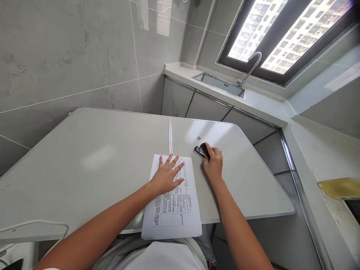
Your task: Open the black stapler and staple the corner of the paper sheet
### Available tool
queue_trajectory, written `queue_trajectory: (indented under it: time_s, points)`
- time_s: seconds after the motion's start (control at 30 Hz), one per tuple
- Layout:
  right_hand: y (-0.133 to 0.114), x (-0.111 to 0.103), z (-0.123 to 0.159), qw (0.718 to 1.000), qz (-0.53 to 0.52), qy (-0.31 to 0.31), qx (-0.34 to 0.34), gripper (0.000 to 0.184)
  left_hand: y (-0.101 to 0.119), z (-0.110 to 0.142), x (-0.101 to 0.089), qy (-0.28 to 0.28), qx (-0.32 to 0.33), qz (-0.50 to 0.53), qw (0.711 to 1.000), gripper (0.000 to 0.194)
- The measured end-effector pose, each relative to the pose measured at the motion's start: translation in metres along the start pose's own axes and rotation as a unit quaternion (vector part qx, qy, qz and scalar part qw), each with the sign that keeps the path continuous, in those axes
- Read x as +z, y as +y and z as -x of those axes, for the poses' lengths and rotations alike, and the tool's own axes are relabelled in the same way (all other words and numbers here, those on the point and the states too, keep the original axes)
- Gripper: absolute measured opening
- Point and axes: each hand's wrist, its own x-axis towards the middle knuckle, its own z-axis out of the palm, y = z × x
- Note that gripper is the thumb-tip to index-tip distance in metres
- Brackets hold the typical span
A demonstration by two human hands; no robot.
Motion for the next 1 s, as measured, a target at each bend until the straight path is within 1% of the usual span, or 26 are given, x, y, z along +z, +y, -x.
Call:
queue_trajectory:
  time_s: [0.07,0.13,0.2,0.27,0.33,0.37,0.43,0.5,0.6,0.67,0.73,0.8,0.87,0.93,1.0]
  points:
    - [-0.007,-0.005,0.000,0.998,-0.023,0.052,0.025,0.056,0.000,-0.001,-0.001,0.026,-0.001,0.019,0.999,0.064]
    - [-0.024,-0.009,0.004,0.995,-0.071,0.059,0.028,0.056,-0.002,-0.002,-0.009,0.087,-0.016,0.057,0.994,0.050]
    - [-0.050,-0.010,0.014,0.992,-0.117,0.028,0.024,0.056,-0.009,-0.001,-0.022,0.173,-0.049,0.115,0.977,0.036]
    - [-0.081,-0.007,0.030,0.988,-0.152,-0.018,0.019,0.057,-0.024,0.002,-0.038,0.267,-0.088,0.159,0.946,0.031]
    - [-0.112,-0.002,0.048,0.982,-0.178,-0.068,0.014,0.061,-0.042,0.004,-0.053,0.356,-0.130,0.161,0.911,0.027]
    - [-0.125,0.001,0.057,0.977,-0.190,-0.100,0.007,0.063,-0.052,0.005,-0.058,0.390,-0.152,0.159,0.894,0.026]
    - [-0.143,0.007,0.072,0.972,-0.191,-0.134,0.004,0.066,-0.068,0.005,-0.063,0.422,-0.187,0.163,0.872,0.024]
    - [-0.152,0.011,0.080,0.973,-0.176,-0.146,0.002,0.064,-0.076,0.003,-0.063,0.416,-0.210,0.180,0.866,0.024]
    - [-0.151,0.014,0.082,0.974,-0.148,-0.168,-0.021,0.057,-0.075,0.000,-0.057,0.375,-0.226,0.208,0.875,0.024]
    - [-0.144,0.014,0.077,0.971,-0.133,-0.193,-0.043,0.052,-0.069,-0.002,-0.054,0.346,-0.221,0.217,0.886,0.026]
    - [-0.133,0.013,0.069,0.969,-0.125,-0.204,-0.054,0.051,-0.065,-0.003,-0.052,0.327,-0.211,0.224,0.894,0.027]
    - [-0.116,0.009,0.061,0.969,-0.132,-0.201,-0.056,0.050,-0.064,-0.003,-0.051,0.317,-0.213,0.234,0.894,0.026]
    - [-0.093,0.004,0.052,0.968,-0.145,-0.199,-0.050,0.049,-0.066,-0.003,-0.051,0.313,-0.230,0.249,0.887,0.025]
    - [-0.068,-0.004,0.047,0.969,-0.148,-0.195,-0.033,0.046,-0.068,-0.002,-0.050,0.312,-0.245,0.256,0.881,0.025]
    - [-0.044,-0.015,0.044,0.972,-0.145,-0.186,-0.010,0.042,-0.069,-0.003,-0.050,0.303,-0.240,0.252,0.887,0.025]
